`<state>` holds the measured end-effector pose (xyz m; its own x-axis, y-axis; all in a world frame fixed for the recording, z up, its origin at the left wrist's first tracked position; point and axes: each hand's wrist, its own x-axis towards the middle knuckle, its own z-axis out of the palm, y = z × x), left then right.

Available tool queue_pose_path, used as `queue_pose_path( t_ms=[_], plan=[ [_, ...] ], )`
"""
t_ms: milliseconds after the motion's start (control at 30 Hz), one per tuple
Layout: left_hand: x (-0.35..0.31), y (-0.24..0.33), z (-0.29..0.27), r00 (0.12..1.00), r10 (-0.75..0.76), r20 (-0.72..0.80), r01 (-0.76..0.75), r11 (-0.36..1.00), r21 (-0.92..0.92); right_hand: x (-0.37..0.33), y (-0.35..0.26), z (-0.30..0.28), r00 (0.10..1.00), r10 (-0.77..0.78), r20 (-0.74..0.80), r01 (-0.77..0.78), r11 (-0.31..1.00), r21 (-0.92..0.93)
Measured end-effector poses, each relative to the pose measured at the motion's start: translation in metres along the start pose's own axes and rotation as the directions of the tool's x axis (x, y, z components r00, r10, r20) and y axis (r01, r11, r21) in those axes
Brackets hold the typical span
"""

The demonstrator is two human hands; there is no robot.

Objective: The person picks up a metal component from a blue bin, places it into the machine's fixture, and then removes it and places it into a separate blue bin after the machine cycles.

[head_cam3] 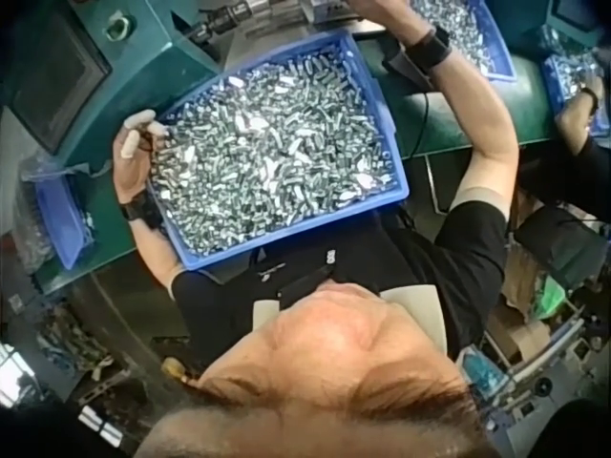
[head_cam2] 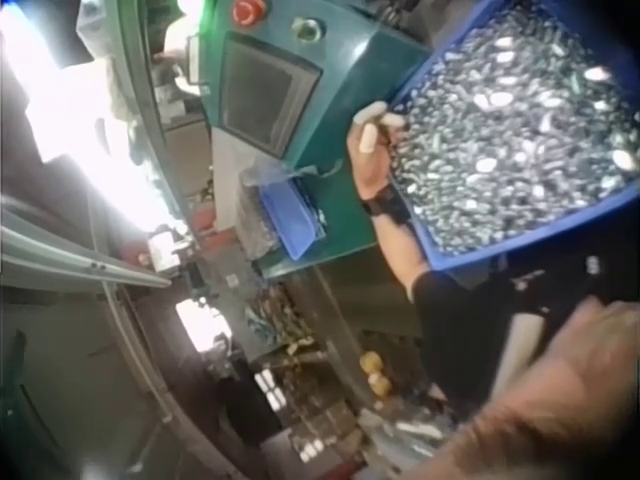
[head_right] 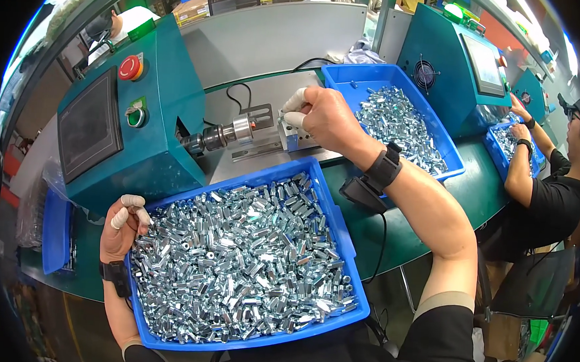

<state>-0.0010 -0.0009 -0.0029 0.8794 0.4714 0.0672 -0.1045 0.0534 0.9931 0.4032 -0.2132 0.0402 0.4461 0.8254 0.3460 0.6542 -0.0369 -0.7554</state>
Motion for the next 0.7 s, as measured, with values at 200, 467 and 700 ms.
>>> queue_pose_path(
  t_ms=[200,467,700],
  plan=[
    [0.002,-0.001,0.000,1.000,0.011,0.000,-0.011,1.000,-0.002,0.007,0.003,-0.009,0.996,0.021,0.081,-0.015,0.997,-0.070],
    [-0.001,0.000,-0.001,1.000,0.016,0.005,-0.016,1.000,-0.009,-0.017,-0.002,-0.006,0.876,-0.460,0.142,0.465,0.731,-0.499],
    [-0.001,0.001,0.003,1.000,0.005,-0.008,-0.005,1.000,-0.001,-0.034,-0.008,-0.002,0.979,0.143,0.144,-0.163,0.976,0.143]
  ],
)
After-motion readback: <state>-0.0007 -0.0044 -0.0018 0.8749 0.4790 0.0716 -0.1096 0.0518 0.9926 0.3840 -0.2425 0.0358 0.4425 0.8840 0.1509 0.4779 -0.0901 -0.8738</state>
